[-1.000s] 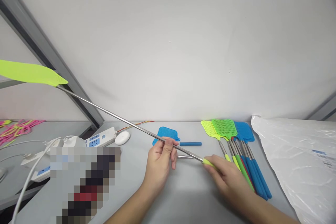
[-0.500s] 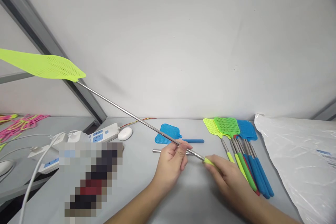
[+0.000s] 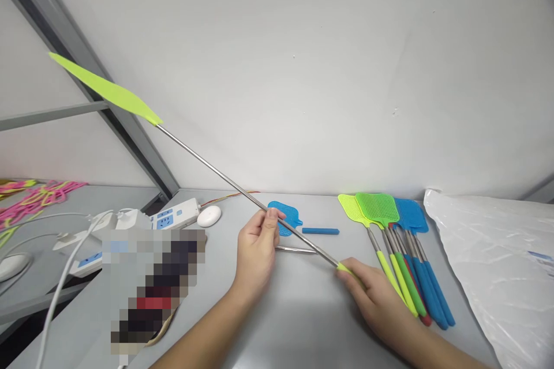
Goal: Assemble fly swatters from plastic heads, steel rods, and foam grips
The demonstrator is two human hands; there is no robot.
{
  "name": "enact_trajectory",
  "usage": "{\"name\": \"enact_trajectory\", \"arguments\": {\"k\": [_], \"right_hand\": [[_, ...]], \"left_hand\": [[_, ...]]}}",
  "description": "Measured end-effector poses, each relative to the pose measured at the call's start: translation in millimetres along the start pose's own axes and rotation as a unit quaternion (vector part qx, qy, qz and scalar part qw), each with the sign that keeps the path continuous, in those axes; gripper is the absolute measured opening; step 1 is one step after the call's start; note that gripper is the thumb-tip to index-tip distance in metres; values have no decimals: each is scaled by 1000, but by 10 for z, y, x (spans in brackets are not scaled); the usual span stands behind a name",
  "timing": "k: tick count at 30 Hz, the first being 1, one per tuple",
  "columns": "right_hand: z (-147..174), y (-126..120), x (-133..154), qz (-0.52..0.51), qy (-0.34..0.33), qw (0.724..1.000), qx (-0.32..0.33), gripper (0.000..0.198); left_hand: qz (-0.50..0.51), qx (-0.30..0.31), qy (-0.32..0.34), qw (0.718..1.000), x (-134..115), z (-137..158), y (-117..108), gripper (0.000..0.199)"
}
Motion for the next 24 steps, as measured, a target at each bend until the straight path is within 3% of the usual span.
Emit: {"name": "enact_trajectory", "arguments": {"k": [8,14,20,24], "right_hand": [[56,50,-9,-22,1,1000,4,32],[73,85,45,-47,-8,999,7,34],[22,56,63,-54,0,998,13,37],[25,61,64,-45,-7,999,19,37]], "left_hand": [[-88,27,-13,996,107,128,95,34],[-142,108,-35,983,259,304,290,32],[-105,119,-39,987,201,239,250,43],[-48,61,1,997,35,110,116,49]]}}
Point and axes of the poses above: each hand's wrist, its own z-axis away from the middle knuckle, its own y-axis out of the palm, x = y × z, the point moved 3 cm from there along -z, towards the middle knuckle, and after that the axes turned 4 degrees about -y, right-handed, at the moved point
